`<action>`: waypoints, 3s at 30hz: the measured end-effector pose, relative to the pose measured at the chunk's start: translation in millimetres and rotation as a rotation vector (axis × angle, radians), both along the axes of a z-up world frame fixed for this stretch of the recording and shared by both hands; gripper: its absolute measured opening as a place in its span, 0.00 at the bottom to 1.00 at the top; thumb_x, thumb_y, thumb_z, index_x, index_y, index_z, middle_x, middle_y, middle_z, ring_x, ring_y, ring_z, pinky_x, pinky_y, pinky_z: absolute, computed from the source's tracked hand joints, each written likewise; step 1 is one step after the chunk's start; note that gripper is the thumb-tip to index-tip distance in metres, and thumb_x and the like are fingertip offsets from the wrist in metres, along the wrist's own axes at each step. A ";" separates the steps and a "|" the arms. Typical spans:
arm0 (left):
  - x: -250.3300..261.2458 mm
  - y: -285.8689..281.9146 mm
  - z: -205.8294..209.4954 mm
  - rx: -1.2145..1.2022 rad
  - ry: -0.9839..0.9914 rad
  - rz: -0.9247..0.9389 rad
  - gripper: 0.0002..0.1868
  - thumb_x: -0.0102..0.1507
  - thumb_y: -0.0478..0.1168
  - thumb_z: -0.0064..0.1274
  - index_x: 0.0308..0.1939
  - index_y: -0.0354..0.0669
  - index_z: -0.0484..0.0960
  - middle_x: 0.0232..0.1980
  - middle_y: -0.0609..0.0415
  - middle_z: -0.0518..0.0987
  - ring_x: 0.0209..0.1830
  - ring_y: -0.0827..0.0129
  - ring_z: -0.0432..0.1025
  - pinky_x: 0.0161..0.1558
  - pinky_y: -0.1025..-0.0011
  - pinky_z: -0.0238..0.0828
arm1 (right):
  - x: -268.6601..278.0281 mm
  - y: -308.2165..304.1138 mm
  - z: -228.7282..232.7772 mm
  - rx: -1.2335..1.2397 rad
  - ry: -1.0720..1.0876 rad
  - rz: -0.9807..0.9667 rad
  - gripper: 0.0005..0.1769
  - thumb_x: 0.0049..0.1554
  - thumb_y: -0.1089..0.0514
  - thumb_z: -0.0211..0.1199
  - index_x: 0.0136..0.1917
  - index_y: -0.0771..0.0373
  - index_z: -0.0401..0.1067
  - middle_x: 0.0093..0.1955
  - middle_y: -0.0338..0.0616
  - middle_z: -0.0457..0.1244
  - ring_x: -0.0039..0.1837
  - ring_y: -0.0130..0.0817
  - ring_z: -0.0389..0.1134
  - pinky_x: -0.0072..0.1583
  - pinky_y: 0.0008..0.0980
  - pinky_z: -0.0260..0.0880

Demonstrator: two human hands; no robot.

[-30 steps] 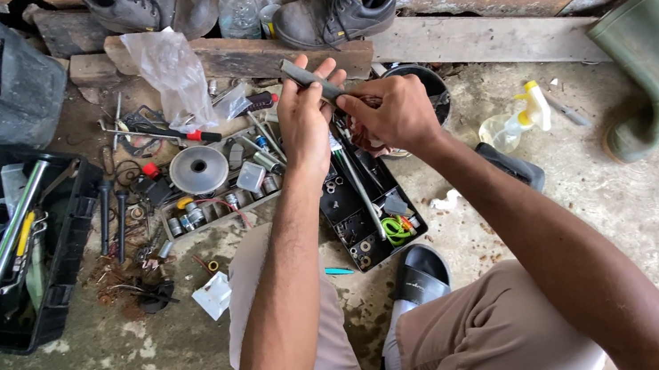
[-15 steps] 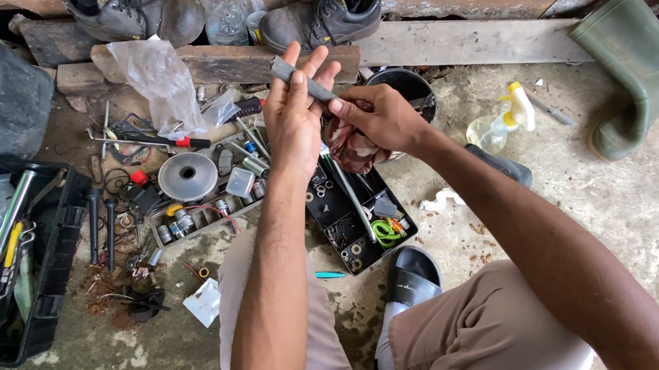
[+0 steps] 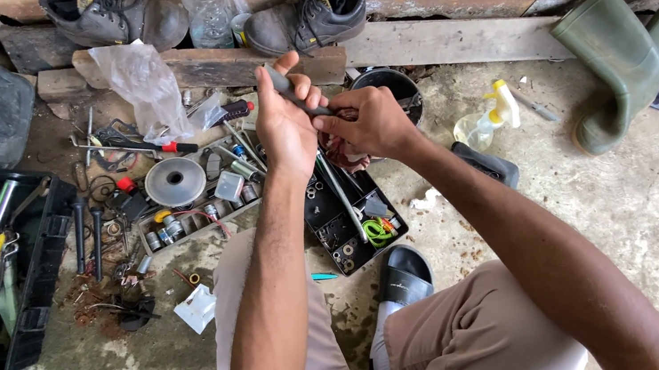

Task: Repairing small electronic components using a screwdriver while sitting on the floor and organizing parts in a toolbox.

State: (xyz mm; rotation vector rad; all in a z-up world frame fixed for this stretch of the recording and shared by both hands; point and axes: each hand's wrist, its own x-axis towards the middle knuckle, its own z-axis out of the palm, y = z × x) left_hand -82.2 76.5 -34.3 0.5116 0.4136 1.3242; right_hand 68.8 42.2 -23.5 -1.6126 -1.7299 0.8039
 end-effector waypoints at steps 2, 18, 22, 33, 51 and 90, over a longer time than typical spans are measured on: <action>1.5 0.2 2.5 -0.028 0.038 0.012 0.29 0.69 0.70 0.38 0.50 0.52 0.75 0.27 0.64 0.61 0.26 0.75 0.62 0.36 0.71 0.68 | -1.4 -2.7 4.3 -0.016 -0.005 0.039 0.18 0.53 0.42 0.76 0.50 0.55 0.81 0.43 0.48 0.72 0.54 0.53 0.74 0.55 0.47 0.72; 19.6 -10.6 12.2 -0.013 0.146 -0.052 0.30 0.68 0.71 0.35 0.27 0.53 0.61 0.18 0.68 0.46 0.10 0.81 0.42 0.11 0.79 0.47 | 9.2 -13.2 12.3 -0.280 0.064 0.299 0.18 0.61 0.44 0.69 0.39 0.58 0.79 0.30 0.42 0.65 0.39 0.33 0.68 0.46 0.37 0.68; 26.9 -10.9 8.2 -0.010 0.165 -0.055 0.29 0.69 0.70 0.34 0.27 0.53 0.60 0.18 0.68 0.45 0.10 0.81 0.41 0.11 0.79 0.46 | 16.0 -11.1 2.2 -0.289 0.081 0.288 0.20 0.62 0.42 0.69 0.37 0.58 0.79 0.26 0.40 0.63 0.34 0.34 0.65 0.43 0.35 0.66; 52.0 -8.2 -23.9 -0.061 0.359 0.031 0.24 0.73 0.62 0.29 0.33 0.54 0.64 0.23 0.64 0.57 0.17 0.72 0.60 0.24 0.71 0.67 | 31.3 -18.4 -4.2 -0.222 -0.303 0.183 0.24 0.56 0.34 0.65 0.38 0.57 0.74 0.37 0.56 0.69 0.50 0.60 0.72 0.52 0.53 0.70; 60.3 -26.7 4.8 -0.004 0.288 -0.024 0.25 0.71 0.62 0.36 0.26 0.52 0.63 0.19 0.63 0.56 0.14 0.72 0.60 0.24 0.72 0.68 | 45.0 -26.6 -10.3 -0.213 -0.222 0.120 0.18 0.54 0.41 0.68 0.44 0.56 0.78 0.38 0.54 0.70 0.49 0.58 0.72 0.51 0.49 0.74; 114.6 -61.2 14.4 0.426 0.422 -0.367 0.26 0.80 0.52 0.37 0.26 0.51 0.59 0.20 0.65 0.50 0.16 0.77 0.52 0.25 0.76 0.57 | 83.1 -90.5 13.6 -0.400 -0.239 -0.068 0.26 0.48 0.31 0.65 0.53 0.45 0.82 0.53 0.51 0.73 0.63 0.52 0.72 0.64 0.48 0.73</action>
